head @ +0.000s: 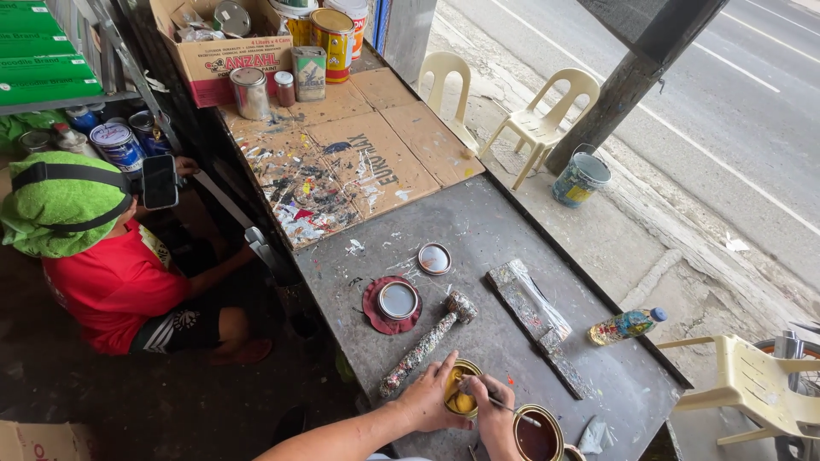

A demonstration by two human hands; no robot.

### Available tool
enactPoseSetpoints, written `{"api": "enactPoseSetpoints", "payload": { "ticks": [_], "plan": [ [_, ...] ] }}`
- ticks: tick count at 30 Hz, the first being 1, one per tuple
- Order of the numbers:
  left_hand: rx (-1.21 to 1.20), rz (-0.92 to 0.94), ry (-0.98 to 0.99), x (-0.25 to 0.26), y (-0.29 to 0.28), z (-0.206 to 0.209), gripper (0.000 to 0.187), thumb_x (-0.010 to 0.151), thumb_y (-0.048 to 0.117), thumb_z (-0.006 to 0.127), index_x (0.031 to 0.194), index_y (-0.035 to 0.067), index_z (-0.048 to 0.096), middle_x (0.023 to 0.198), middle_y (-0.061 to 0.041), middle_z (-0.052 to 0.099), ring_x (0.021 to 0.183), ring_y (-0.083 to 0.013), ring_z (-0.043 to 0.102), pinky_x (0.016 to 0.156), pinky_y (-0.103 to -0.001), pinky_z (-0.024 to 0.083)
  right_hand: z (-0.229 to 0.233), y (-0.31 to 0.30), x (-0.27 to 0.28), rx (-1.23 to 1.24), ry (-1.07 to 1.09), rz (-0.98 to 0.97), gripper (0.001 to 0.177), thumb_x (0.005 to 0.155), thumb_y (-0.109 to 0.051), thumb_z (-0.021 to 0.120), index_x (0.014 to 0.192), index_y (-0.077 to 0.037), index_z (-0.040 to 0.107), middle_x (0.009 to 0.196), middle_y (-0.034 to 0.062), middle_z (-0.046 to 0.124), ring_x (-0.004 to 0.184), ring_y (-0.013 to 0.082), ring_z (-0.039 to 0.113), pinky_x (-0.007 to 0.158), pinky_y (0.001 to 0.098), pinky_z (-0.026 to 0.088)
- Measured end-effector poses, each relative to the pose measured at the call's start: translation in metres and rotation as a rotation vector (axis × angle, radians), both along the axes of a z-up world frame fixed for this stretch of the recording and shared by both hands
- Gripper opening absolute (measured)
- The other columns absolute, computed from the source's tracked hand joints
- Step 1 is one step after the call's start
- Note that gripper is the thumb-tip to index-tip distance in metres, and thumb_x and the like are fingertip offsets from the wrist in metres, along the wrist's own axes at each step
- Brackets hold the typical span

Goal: Stirring paint in a small container with a spatula and using a hammer to tap on paint can lids.

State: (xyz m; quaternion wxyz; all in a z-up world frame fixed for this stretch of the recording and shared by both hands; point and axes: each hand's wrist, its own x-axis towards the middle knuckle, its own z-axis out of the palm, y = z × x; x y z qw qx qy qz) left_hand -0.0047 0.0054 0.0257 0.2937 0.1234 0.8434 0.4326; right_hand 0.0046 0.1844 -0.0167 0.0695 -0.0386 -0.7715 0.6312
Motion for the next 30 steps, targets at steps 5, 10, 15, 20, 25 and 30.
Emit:
{"api": "enactPoseSetpoints", "payload": {
  "ticks": [5, 10, 15, 20, 25, 30],
  "plan": [
    [-0.003, -0.031, -0.044, -0.001, -0.005, 0.012, 0.135, 0.068, 0.06, 0.076, 0.164, 0.028, -0.013, 0.152, -0.018, 0.028, 0.139, -0.0414, 0.041, 0.11, -0.054, 0.039, 0.003, -0.002, 0.018, 0.107, -0.02, 0.054, 0.021, 0.084, -0.022, 0.077, 0.08, -0.004, 0.087, 0.084, 0.0094, 0.087, 0.079, 0.0166, 0.078, 0.069, 0.0298, 0.061],
    [-0.008, -0.017, -0.018, -0.001, -0.002, 0.003, 0.133, 0.067, 0.063, 0.075, 0.165, 0.029, -0.01, 0.149, -0.017, 0.03, 0.14, -0.0396, 0.039, 0.111, -0.052, 0.038, 0.009, -0.009, 0.031, 0.113, -0.128, 0.032, 0.022, 0.086, -0.02, 0.078, 0.077, -0.001, 0.085, 0.074, 0.0068, 0.085, 0.073, 0.0142, 0.076, 0.071, 0.0281, 0.059],
    [-0.027, -0.039, -0.027, -0.002, -0.003, 0.008, 0.131, 0.07, 0.064, 0.071, 0.164, 0.028, -0.013, 0.15, -0.017, 0.028, 0.139, -0.0397, 0.04, 0.11, -0.053, 0.039, 0.001, -0.007, 0.035, 0.078, -0.062, 0.028, 0.024, 0.086, -0.017, 0.075, 0.069, -0.001, 0.082, 0.073, 0.0081, 0.084, 0.073, 0.0153, 0.077, 0.072, 0.0302, 0.058],
    [-0.031, -0.035, -0.048, 0.001, -0.005, 0.02, 0.133, 0.067, 0.068, 0.07, 0.164, 0.029, -0.013, 0.155, -0.017, 0.025, 0.142, -0.0384, 0.038, 0.113, -0.053, 0.037, -0.015, 0.004, 0.039, -0.032, 0.042, -0.004, 0.021, 0.085, -0.011, 0.073, 0.073, 0.004, 0.082, 0.064, 0.0105, 0.079, 0.061, 0.0184, 0.074, 0.058, 0.0308, 0.058],
    [-0.024, -0.02, -0.04, -0.001, -0.004, 0.021, 0.135, 0.065, 0.064, 0.074, 0.164, 0.03, -0.011, 0.155, -0.016, 0.027, 0.142, -0.0375, 0.039, 0.113, -0.05, 0.038, -0.016, 0.015, 0.034, -0.148, 0.128, -0.017, 0.02, 0.085, -0.009, 0.075, 0.083, 0.009, 0.083, 0.066, 0.0163, 0.08, 0.063, 0.0236, 0.076, 0.063, 0.0339, 0.061],
    [-0.088, -0.065, -0.09, 0.001, -0.007, 0.039, 0.134, 0.068, 0.066, 0.072, 0.163, 0.03, -0.015, 0.159, -0.015, 0.021, 0.145, -0.038, 0.035, 0.114, -0.054, 0.036, 0.01, 0.005, 0.014, 0.039, 0.142, 0.104, 0.023, 0.09, -0.014, 0.069, 0.084, 0.001, 0.085, 0.071, 0.0078, 0.08, 0.063, 0.0165, 0.071, 0.06, 0.0294, 0.057]
  ]
}}
